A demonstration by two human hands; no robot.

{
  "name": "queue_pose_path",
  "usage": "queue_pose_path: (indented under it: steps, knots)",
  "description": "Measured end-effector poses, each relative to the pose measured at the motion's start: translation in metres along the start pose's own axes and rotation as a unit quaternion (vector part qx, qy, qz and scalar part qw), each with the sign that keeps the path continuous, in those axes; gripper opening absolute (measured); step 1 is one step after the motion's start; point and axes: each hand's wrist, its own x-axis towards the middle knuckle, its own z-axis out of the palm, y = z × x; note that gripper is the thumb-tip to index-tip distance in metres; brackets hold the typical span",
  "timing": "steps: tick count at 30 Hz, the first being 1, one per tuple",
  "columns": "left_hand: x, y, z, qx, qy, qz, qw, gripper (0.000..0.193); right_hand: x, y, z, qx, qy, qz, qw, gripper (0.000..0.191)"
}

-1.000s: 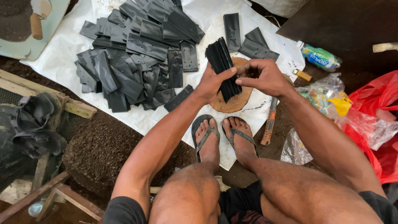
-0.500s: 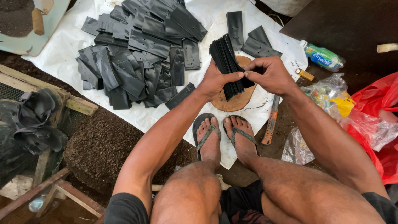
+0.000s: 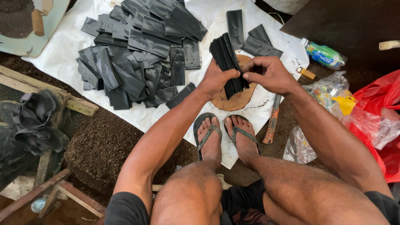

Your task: The person sits on the floor and assembles small black rubber pieces by hand, stacking them into bundles. They then use a hammer to tap the stacked pieces on a wooden block, likely to align or compact them.

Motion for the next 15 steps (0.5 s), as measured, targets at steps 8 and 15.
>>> queue_pose_path:
  steps: [8,15]
  knots:
    - [0.002,-0.005,-0.003,-0.005,0.004,-0.003,1.000,0.052,0.000,-0.006,0.004,-0.060,0.001,0.010,0.998,0.027]
    - [-0.004,-0.003,0.002,-0.013,0.008,-0.008,1.000,0.052,-0.003,-0.006,0.016,-0.172,0.047,-0.048,0.983,0.010]
